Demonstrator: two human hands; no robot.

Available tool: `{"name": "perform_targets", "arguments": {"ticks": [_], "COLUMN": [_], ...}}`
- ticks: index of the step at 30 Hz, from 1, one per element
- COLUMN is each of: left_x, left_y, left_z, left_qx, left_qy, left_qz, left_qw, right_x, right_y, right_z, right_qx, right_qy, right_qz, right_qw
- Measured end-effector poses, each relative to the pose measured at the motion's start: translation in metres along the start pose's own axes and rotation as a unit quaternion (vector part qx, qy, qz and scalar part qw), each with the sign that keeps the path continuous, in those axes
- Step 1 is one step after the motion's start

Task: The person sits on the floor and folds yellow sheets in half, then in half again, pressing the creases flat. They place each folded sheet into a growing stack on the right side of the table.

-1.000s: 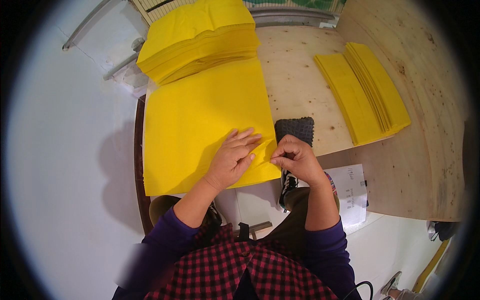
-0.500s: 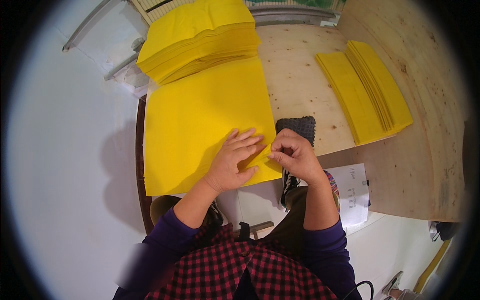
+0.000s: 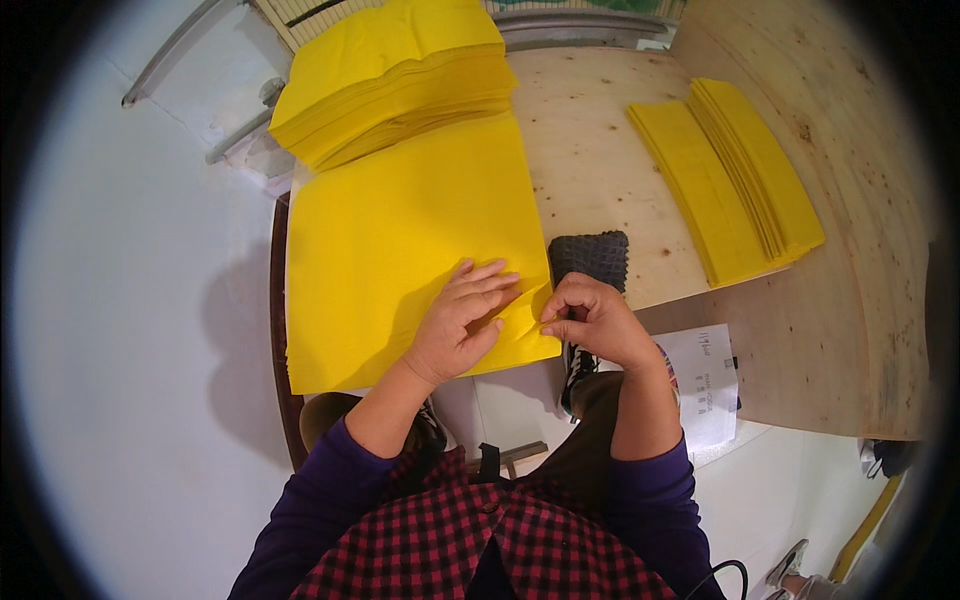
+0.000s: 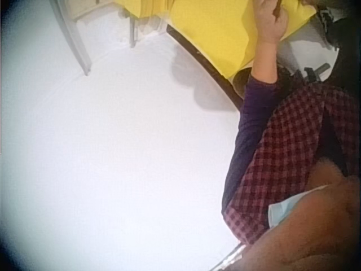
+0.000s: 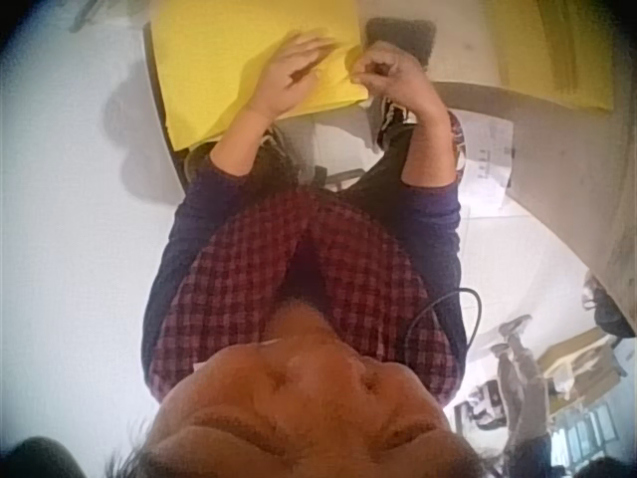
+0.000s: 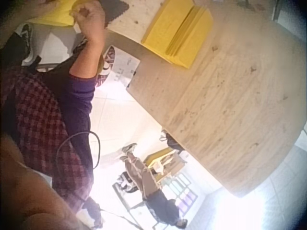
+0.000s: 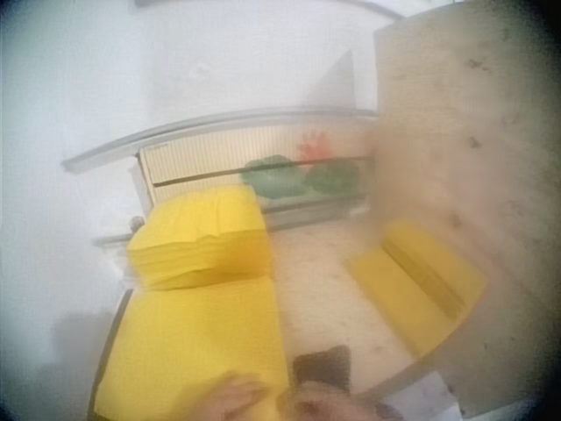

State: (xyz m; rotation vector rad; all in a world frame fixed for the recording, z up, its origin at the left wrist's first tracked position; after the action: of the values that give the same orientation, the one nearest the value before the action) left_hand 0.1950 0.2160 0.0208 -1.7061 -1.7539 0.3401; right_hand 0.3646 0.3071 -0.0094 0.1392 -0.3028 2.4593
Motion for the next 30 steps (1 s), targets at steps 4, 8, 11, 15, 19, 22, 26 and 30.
{"name": "perform_targets", "arguments": {"ticks": [4,8,11,15,19,22,26,30], "left_x": [0.0,-0.001,-0.001,-0.001,-0.001,-0.001,-0.001,-0.001], "left_y": [0.0,0.0,0.001,0.0,0.0,0.0,0.001,0.002], "left_z": [-0.001,-0.001,-0.002,-0.003,-0.003,-0.004,-0.006,-0.008], "left_qx": [0.007,0.014,0.024,0.033,0.03,0.039,0.055,0.057], "left_qy": [0.005,0.012,0.014,0.029,0.027,0.035,0.033,0.03], "left_qz": [0.0,-0.001,0.006,-0.006,0.01,0.013,0.017,0.02], "left_qw": [1.0,1.0,1.0,0.999,0.999,0.999,0.998,0.998], "right_x": [0.001,0.003,0.005,0.007,0.009,0.009,0.009,0.009], "right_y": [0.0,0.001,0.002,0.003,0.004,0.004,0.004,0.005], "right_z": [0.0,0.005,0.011,0.015,0.017,0.017,0.018,0.017], "right_qx": [0.011,0.038,0.044,0.028,0.028,0.032,0.036,0.029], "right_qy": [-0.004,-0.002,-0.013,-0.019,-0.027,-0.031,-0.032,-0.025], "right_qz": [-0.012,-0.024,-0.037,-0.039,-0.042,-0.043,-0.043,-0.026], "right_qw": [1.0,0.999,0.998,0.999,0.998,0.998,0.998,0.999]}}
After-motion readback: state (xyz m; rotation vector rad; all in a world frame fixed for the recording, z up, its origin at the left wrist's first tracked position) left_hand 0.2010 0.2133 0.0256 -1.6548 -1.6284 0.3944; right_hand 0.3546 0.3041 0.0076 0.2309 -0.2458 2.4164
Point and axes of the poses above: each hand's wrist, its own x-axis towards the middle knuckle, its own y-axis out of the palm, z = x × y, the point moved 5 cm from there along x, towards the middle knuckle, and after that the axes turned 5 degrees about -y, right-handed, at the moved point
